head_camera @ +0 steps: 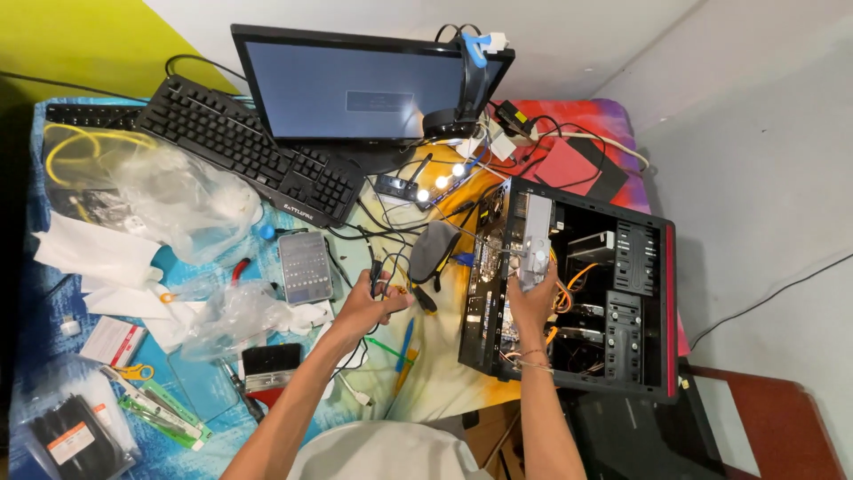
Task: Reassembling internal components of a desktop computer, including connecting cables and installing a metal bracket.
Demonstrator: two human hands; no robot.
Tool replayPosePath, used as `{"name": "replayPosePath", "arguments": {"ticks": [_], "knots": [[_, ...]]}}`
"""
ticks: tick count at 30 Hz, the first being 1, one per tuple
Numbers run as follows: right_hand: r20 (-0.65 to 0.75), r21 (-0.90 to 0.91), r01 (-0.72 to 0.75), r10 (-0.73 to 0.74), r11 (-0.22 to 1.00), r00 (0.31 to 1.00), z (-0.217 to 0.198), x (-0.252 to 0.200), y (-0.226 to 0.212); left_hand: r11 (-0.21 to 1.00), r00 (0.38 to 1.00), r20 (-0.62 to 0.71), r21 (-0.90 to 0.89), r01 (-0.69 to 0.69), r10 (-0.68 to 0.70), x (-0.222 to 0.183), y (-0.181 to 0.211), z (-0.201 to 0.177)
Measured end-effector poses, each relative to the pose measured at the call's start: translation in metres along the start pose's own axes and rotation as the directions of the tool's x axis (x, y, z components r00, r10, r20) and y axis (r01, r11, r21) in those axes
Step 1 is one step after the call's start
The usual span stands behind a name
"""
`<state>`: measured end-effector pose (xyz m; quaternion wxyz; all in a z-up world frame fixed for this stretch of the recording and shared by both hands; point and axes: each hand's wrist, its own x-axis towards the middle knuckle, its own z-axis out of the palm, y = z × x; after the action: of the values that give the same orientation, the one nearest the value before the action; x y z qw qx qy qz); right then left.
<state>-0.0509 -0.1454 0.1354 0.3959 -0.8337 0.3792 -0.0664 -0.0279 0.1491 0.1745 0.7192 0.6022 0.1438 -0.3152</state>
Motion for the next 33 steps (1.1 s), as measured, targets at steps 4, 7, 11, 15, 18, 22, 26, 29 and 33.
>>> {"name": "replayPosePath", "arguments": {"ticks": [4,7,11,15,18,22,26,29,33], "knots": [[0.005,-0.086,-0.005,0.006,0.996,1.0,0.006,0.017,0.026,0.999,0.999,0.027,0.013,-0.031,0.031,0.012,-0.016,0.01],[-0.015,-0.026,0.019,-0.02,0.999,1.0,-0.001,0.006,0.01,0.999,0.999,0.008,-0.024,-0.035,0.035,0.021,-0.026,0.023],[-0.062,-0.074,0.014,-0.019,0.997,0.998,-0.012,0.004,0.015,0.998,1.0,-0.01,-0.06,-0.008,0.008,0.029,-0.026,0.045],[-0.051,-0.144,-0.024,0.017,0.989,0.999,-0.016,0.002,0.026,0.999,0.994,0.098,-0.022,-0.035,0.037,0.048,-0.021,0.067],[-0.013,-0.118,-0.047,0.046,0.992,0.999,-0.02,-0.007,0.024,0.999,0.993,0.121,0.04,0.009,-0.014,0.083,-0.046,0.08],[-0.007,-0.027,-0.039,0.039,0.999,0.999,-0.028,-0.021,0.013,0.995,0.982,0.165,0.043,0.088,-0.094,0.098,-0.054,0.1],[0.04,0.2,0.073,-0.082,0.977,0.996,-0.039,-0.032,0.003,0.994,0.984,0.147,-0.027,0.105,-0.1,0.112,-0.061,0.112],[0.107,0.365,0.124,-0.174,0.923,0.979,-0.039,-0.025,0.025,0.979,0.99,0.14,-0.203,0.029,-0.001,0.128,-0.073,0.118],[0.356,0.619,0.052,-0.339,0.784,0.871,-0.019,0.002,0.076,0.831,0.986,0.149,-0.556,0.021,0.074,0.148,-0.084,0.121]]}}
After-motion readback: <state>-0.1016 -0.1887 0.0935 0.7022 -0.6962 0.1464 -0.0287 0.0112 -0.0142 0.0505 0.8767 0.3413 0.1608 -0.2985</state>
